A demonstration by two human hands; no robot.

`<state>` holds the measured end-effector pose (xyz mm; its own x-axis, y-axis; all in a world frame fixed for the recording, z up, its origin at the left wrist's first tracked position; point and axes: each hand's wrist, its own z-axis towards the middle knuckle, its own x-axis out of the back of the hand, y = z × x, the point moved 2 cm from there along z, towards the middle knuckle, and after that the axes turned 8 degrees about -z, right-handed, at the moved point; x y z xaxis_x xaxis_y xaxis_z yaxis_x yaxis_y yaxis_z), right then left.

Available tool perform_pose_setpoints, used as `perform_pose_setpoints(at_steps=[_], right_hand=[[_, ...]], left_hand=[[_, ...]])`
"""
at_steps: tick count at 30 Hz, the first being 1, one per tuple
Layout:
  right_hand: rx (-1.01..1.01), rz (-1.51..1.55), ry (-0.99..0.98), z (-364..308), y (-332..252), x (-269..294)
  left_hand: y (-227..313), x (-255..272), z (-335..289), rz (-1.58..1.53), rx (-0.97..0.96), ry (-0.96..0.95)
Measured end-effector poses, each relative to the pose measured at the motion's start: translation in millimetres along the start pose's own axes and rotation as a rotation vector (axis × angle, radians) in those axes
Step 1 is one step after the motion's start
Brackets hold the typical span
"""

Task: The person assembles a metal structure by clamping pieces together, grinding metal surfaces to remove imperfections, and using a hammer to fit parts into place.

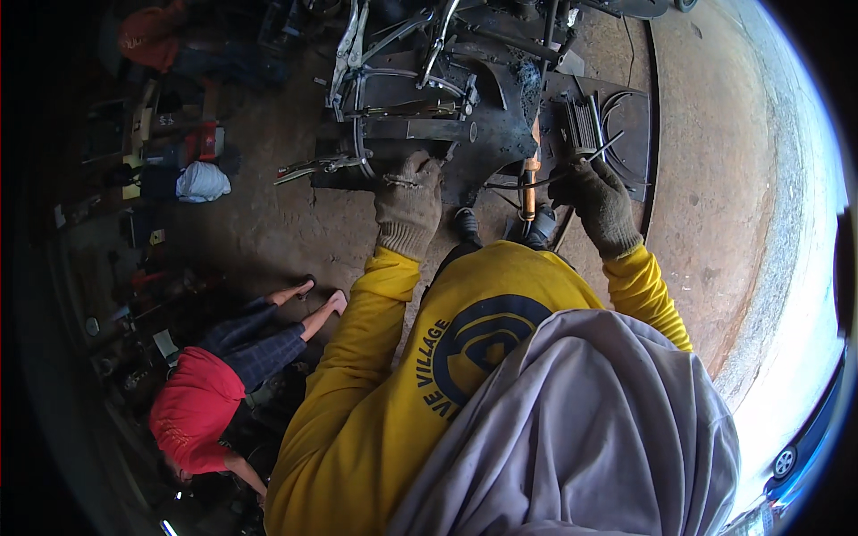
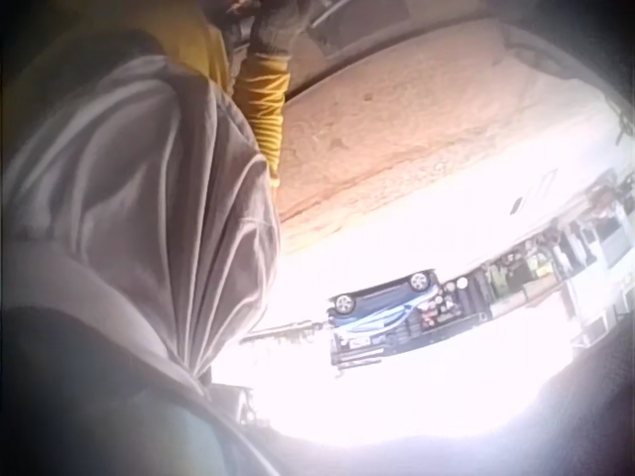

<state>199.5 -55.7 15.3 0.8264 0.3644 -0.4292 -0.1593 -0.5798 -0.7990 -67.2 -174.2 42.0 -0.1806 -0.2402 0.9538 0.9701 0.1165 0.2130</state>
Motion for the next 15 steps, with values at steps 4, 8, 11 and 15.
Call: perform_pose_setpoints(at_steps=[4, 8, 11, 15], right_hand=[[0.050, 0.050, -0.018, 10, -5, 6], [0.151, -0.100, -0.093, 16, -20, -6], [0.169, -0.225, -0.170, 12, -27, -26], [0.139, -0.274, -0.243, -3, -33, -68]], left_hand=[[22, 18, 0, 0.096, 0.092, -0.053], [39, 55, 3, -0.114, 0.055, 0.059], [50, 75, 4, -0.216, -0.333, 0.008], [69, 77, 27, -0.530, -0.332, -0.046]])
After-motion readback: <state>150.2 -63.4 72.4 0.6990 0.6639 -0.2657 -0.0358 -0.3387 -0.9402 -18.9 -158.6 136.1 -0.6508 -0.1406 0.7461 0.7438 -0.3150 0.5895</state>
